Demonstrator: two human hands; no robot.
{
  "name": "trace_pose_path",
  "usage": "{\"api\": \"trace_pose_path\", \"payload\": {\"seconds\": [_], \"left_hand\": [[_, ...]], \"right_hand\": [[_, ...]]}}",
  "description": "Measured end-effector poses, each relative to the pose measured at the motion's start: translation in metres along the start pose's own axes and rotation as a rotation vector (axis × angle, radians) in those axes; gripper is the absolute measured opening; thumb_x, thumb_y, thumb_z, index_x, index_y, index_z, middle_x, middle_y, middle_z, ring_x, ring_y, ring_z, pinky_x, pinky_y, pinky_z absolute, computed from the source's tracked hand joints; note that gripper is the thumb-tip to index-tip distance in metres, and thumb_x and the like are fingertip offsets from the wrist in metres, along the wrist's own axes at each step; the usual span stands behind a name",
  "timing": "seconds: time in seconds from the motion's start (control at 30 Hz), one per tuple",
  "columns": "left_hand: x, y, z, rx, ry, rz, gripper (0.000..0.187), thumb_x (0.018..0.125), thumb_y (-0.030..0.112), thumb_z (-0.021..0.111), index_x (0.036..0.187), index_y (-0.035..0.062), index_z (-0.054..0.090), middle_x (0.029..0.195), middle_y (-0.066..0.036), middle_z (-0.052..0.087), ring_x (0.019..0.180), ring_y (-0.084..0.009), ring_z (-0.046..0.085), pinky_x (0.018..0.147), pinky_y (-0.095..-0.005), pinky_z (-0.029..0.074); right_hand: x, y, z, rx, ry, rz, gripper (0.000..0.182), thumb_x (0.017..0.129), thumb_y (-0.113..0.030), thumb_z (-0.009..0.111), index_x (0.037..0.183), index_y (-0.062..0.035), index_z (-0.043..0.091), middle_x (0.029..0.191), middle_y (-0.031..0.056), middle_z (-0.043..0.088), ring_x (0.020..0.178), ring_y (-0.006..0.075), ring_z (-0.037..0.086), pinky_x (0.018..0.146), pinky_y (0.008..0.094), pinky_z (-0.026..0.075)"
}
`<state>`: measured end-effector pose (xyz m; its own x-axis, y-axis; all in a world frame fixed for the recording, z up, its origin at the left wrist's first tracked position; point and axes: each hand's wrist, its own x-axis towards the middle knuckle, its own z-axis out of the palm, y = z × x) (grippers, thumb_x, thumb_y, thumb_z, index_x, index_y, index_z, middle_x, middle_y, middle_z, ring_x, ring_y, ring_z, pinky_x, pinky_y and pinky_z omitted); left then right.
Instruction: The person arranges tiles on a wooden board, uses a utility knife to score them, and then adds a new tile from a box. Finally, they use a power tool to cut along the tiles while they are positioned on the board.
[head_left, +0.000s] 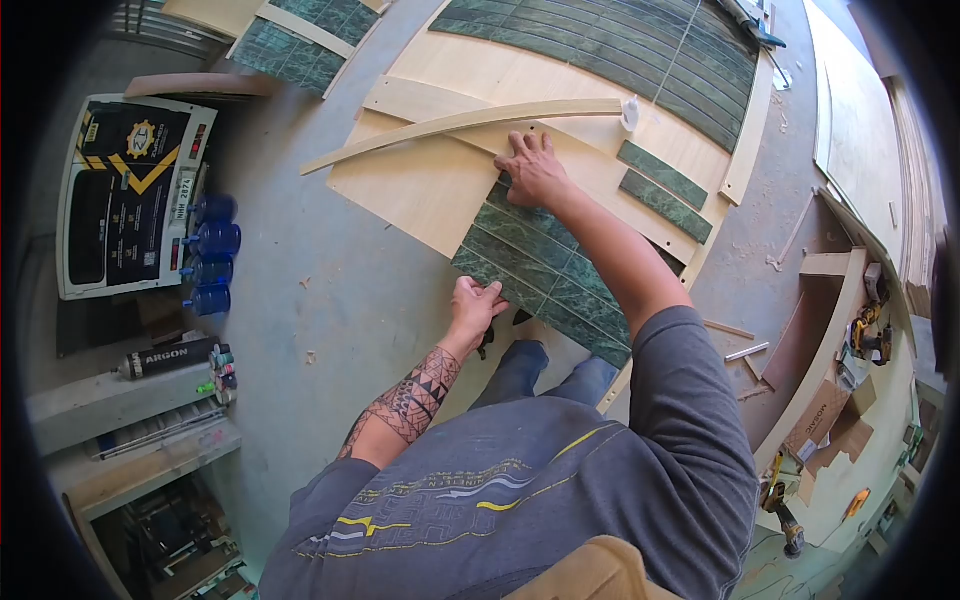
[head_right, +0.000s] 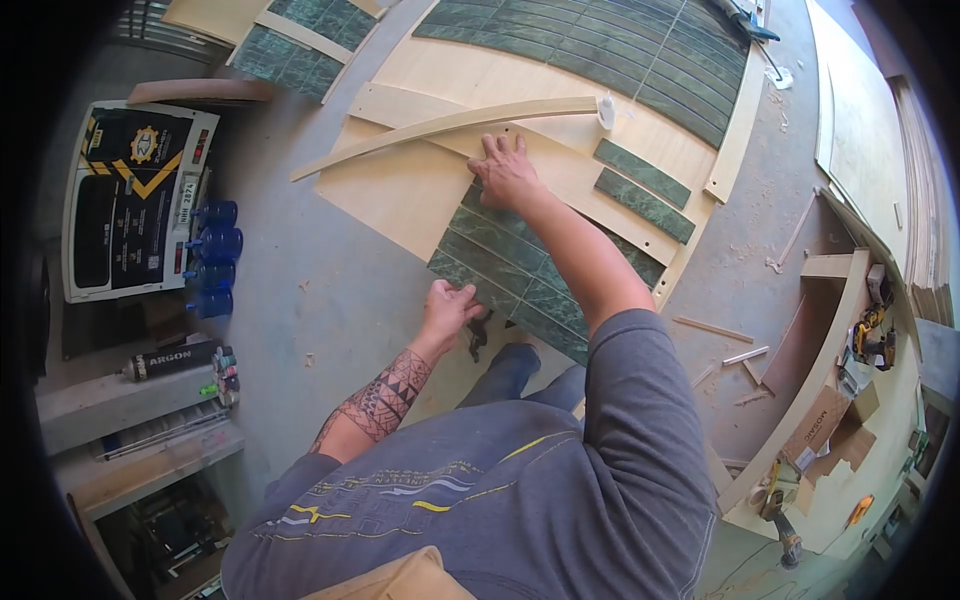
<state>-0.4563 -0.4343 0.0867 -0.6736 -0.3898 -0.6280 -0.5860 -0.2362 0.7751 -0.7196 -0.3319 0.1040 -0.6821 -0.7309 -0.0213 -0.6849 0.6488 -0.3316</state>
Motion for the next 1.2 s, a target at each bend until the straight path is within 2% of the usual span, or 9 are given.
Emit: {"api": "trace_pose_path", "payload": {"seconds": [0.13,0.3,0.37,0.53,0.67,0.9,0.97,1.07,1.2], "left_hand": [[0.003,0.006,-0.004,-0.041,-0.017,-0.009,0.036,0.100,0.009,0.069,0.117,-0.0045,0.040,0.101,-0.015,0.060,0.085,-0.0221,0.071,0.076,-0.0359,0.066],[0.006,0.007,-0.010,-0.065,-0.080,-0.082,0.037,0.099,0.009,0.070,0.116,-0.0051,0.040,0.103,-0.016,0.061,0.085,-0.0227,0.072,0.075,-0.0362,0.066],[0.010,0.000,-0.014,-0.129,-0.103,-0.086,0.034,0.100,0.010,0.069,0.114,-0.0043,0.041,0.105,-0.017,0.062,0.088,-0.0236,0.072,0.076,-0.0363,0.067],[0.001,-0.005,-0.018,-0.222,-0.165,-0.081,0.029,0.102,0.012,0.065,0.117,-0.0009,0.044,0.113,-0.016,0.063,0.094,-0.0245,0.071,0.083,-0.0373,0.064],[-0.003,-0.013,-0.027,-0.223,-0.118,-0.059,0.024,0.103,0.011,0.061,0.113,0.0022,0.042,0.110,-0.014,0.061,0.093,-0.0260,0.072,0.081,-0.0400,0.064],[0.008,-0.030,-0.048,-0.172,0.149,0.054,0.021,0.104,0.014,0.053,0.122,0.0071,0.046,0.114,-0.008,0.062,0.099,-0.0217,0.067,0.080,-0.0405,0.058],[0.006,-0.031,-0.058,-0.163,0.248,0.080,0.019,0.102,0.014,0.057,0.116,0.0047,0.049,0.109,-0.007,0.059,0.089,-0.0172,0.061,0.070,-0.0383,0.054],[0.023,-0.060,-0.086,-0.214,0.286,0.245,0.020,0.102,0.014,0.057,0.118,0.0045,0.049,0.109,-0.007,0.059,0.091,-0.0168,0.061,0.071,-0.0377,0.054],[0.001,-0.041,-0.100,-0.240,0.203,0.189,0.016,0.104,0.013,0.052,0.118,0.0064,0.047,0.113,-0.008,0.059,0.099,-0.0200,0.063,0.080,-0.0402,0.058]], "right_hand": [[-0.005,0.004,0.004,0.048,0.010,0.003,0.056,0.073,-0.021,0.075,0.128,-0.0213,0.067,0.151,0.0218,0.042,0.143,0.0417,0.039,0.123,0.0633,0.024],[-0.059,0.011,0.002,0.312,0.530,0.161,0.047,0.084,-0.015,0.075,0.131,-0.0152,0.067,0.138,0.0218,0.054,0.130,0.0420,0.050,0.113,0.0508,0.041],[-0.108,0.015,-0.008,0.213,0.627,0.273,0.043,0.086,-0.015,0.076,0.128,-0.0119,0.067,0.132,0.0212,0.059,0.125,0.0410,0.053,0.106,0.0481,0.046],[-0.195,0.008,-0.007,0.216,0.510,0.368,0.037,0.085,-0.016,0.077,0.121,-0.0100,0.071,0.120,0.0173,0.061,0.117,0.0368,0.055,0.102,0.0479,0.047],[-0.201,-0.015,0.004,0.289,0.475,0.260,0.038,0.085,-0.015,0.077,0.121,-0.0057,0.069,0.117,0.0172,0.061,0.115,0.0361,0.055,0.103,0.0476,0.046],[-0.134,-0.053,0.030,0.385,0.405,0.178,0.060,0.089,-0.018,0.074,0.141,0.0013,0.052,0.136,0.0250,0.056,0.131,0.0448,0.051,0.112,0.0491,0.043],[-0.102,-0.059,0.043,0.363,0.395,0.155,0.066,0.090,-0.020,0.073,0.146,0.0013,0.047,0.142,0.0266,0.053,0.134,0.0455,0.049,0.113,0.0504,0.041],[-0.061,-0.070,0.055,0.226,0.346,0.219,0.070,0.089,-0.027,0.074,0.145,0.0038,0.045,0.148,0.0298,0.047,0.139,0.0454,0.045,0.116,0.0540,0.037],[-0.030,-0.089,0.064,0.204,0.394,0.331,0.076,0.089,-0.030,0.074,0.148,0.0061,0.042,0.149,0.0309,0.043,0.140,0.0451,0.041,0.116,0.0540,0.034]]}}
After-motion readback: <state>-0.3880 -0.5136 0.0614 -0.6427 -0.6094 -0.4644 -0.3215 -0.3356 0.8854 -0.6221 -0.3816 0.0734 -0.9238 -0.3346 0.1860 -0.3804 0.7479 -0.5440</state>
